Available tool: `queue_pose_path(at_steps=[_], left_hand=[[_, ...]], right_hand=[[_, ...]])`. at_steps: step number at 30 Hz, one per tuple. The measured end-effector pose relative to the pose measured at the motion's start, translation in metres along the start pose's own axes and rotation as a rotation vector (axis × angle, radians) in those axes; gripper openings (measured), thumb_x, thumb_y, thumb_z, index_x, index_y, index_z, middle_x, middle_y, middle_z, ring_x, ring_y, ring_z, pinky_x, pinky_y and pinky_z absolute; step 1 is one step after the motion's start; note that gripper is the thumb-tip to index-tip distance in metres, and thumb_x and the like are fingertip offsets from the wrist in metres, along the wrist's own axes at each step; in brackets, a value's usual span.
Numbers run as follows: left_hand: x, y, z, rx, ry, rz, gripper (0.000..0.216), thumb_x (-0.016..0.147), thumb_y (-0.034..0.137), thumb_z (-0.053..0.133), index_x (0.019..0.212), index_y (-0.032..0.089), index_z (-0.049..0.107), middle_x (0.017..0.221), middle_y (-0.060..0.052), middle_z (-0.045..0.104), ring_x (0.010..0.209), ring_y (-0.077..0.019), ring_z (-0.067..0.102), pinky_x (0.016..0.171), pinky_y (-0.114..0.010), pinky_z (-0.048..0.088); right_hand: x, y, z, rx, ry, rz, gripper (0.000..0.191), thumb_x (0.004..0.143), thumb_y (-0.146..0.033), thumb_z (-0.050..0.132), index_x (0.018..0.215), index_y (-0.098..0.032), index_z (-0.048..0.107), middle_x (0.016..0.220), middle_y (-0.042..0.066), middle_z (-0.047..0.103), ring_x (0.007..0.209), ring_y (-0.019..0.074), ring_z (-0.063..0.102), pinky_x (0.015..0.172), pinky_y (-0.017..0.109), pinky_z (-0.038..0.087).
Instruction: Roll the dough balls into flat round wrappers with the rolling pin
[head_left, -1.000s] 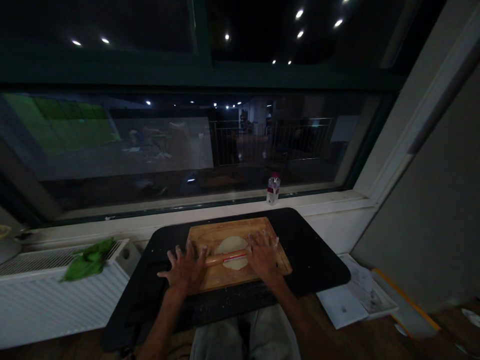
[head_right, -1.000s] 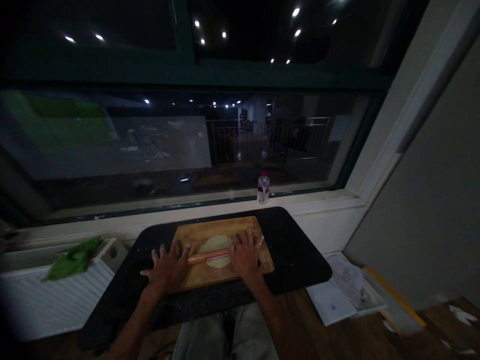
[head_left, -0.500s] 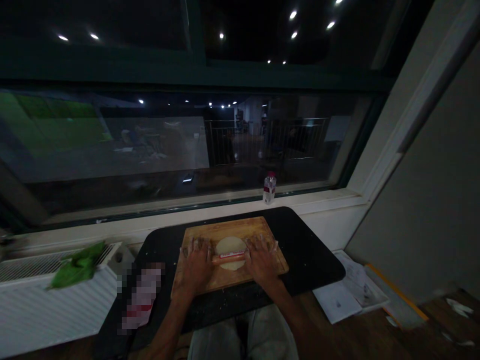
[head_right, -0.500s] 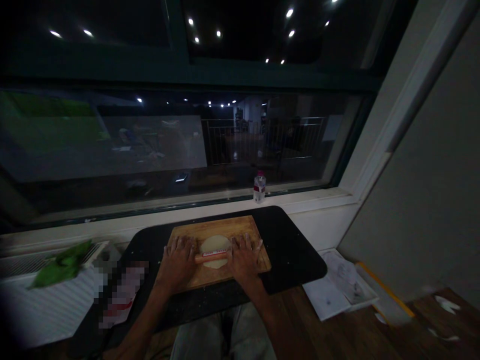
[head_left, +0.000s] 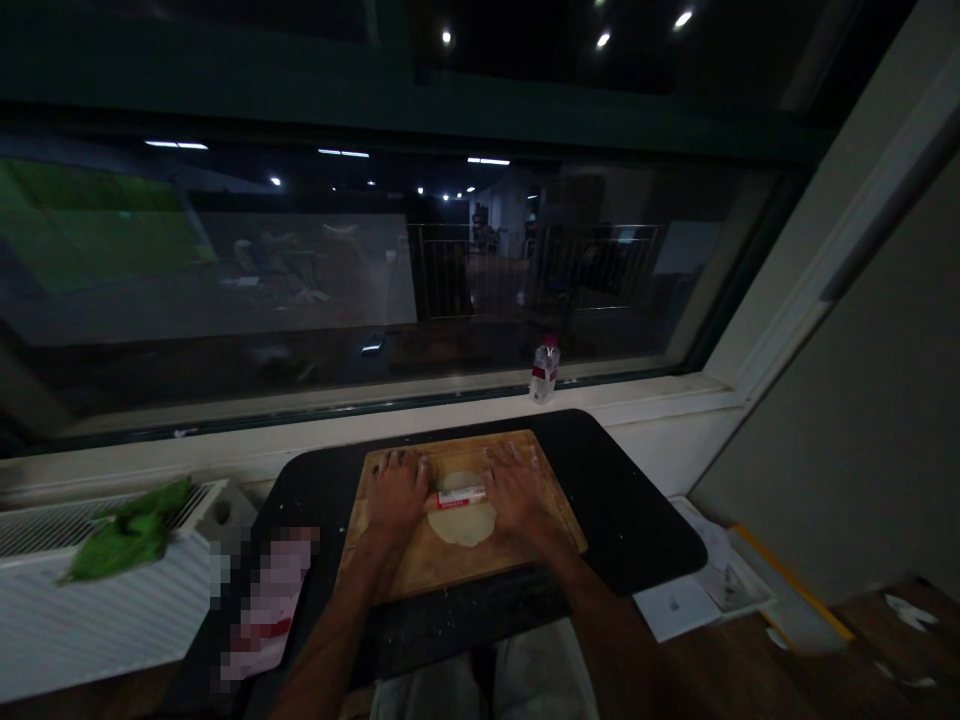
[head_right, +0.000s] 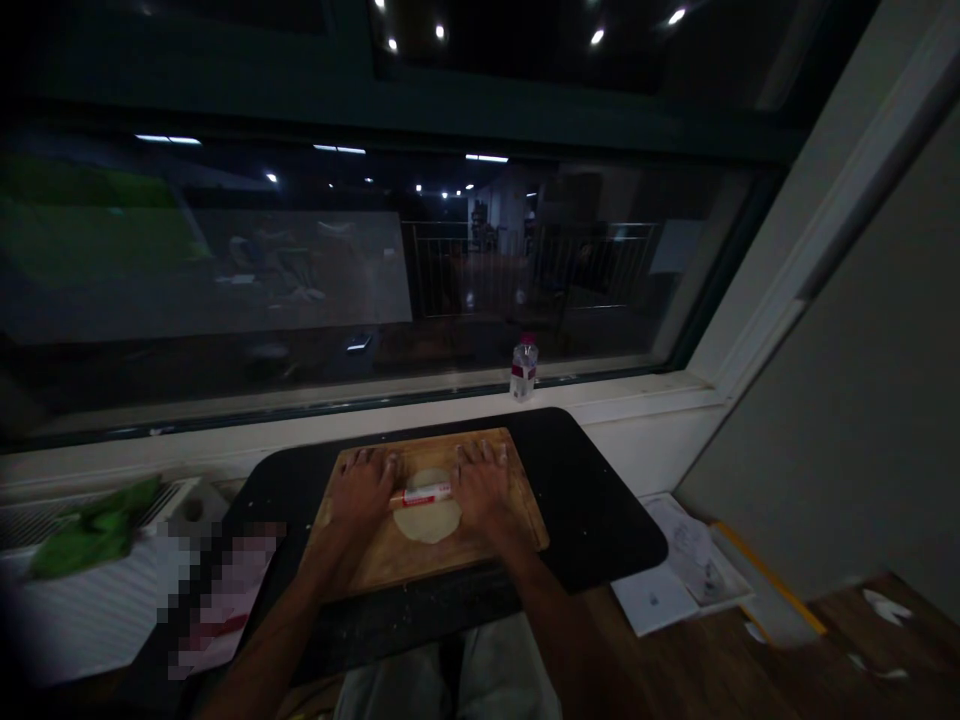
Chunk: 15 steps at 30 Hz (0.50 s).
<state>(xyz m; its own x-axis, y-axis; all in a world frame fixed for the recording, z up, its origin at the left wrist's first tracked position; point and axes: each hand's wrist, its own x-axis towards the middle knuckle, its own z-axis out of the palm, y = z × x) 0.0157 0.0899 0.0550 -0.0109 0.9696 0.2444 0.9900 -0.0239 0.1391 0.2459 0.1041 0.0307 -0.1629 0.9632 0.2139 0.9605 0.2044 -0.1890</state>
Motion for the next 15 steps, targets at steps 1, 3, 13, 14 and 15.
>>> queue_pose_path(at_steps=[1,3,13,14,15], left_hand=[[0.005,0.0,0.0,0.003,0.012,-0.006,0.049,0.113,0.039,0.033,0.127,0.016,0.074,0.134,-0.019,0.074,0.131,-0.035,0.063,0.114,-0.049,0.044],[0.014,0.0,0.0,0.001,0.036,-0.008,0.051,0.113,0.038,0.031,0.121,0.015,0.075,0.131,-0.019,0.075,0.128,-0.0341,0.064,0.111,-0.047,0.045],[0.041,-0.007,0.007,-0.028,0.038,-0.026,0.047,0.113,0.037,0.036,0.118,0.015,0.078,0.13,-0.017,0.077,0.126,-0.0312,0.066,0.105,-0.042,0.05],[0.04,-0.007,0.008,-0.021,0.03,-0.034,0.046,0.112,0.037,0.037,0.118,0.015,0.077,0.13,-0.017,0.077,0.125,-0.0315,0.066,0.103,-0.042,0.05],[0.039,-0.007,0.008,-0.012,0.024,-0.042,0.045,0.112,0.036,0.038,0.117,0.016,0.077,0.129,-0.017,0.077,0.124,-0.0317,0.066,0.102,-0.042,0.05]], right_hand=[[0.005,0.0,0.0,0.0,-0.003,0.002,0.051,0.11,-0.034,0.046,0.158,-0.027,0.064,0.166,0.01,0.058,0.161,0.0354,0.042,0.136,0.065,0.01],[0.014,0.001,0.0,-0.004,-0.018,0.002,0.051,0.111,-0.035,0.046,0.157,-0.028,0.064,0.164,0.01,0.06,0.161,0.035,0.043,0.136,0.063,0.012],[0.044,-0.004,-0.01,-0.022,-0.062,0.027,0.053,0.113,-0.038,0.041,0.16,-0.021,0.061,0.162,0.015,0.062,0.157,0.0348,0.045,0.132,0.059,0.023],[0.043,-0.004,-0.011,-0.022,-0.06,0.025,0.054,0.113,-0.039,0.041,0.16,-0.02,0.061,0.162,0.015,0.062,0.157,0.0351,0.045,0.132,0.059,0.023],[0.041,-0.004,-0.011,-0.022,-0.057,0.024,0.054,0.113,-0.039,0.041,0.16,-0.019,0.061,0.161,0.015,0.062,0.157,0.0351,0.045,0.132,0.058,0.023]])
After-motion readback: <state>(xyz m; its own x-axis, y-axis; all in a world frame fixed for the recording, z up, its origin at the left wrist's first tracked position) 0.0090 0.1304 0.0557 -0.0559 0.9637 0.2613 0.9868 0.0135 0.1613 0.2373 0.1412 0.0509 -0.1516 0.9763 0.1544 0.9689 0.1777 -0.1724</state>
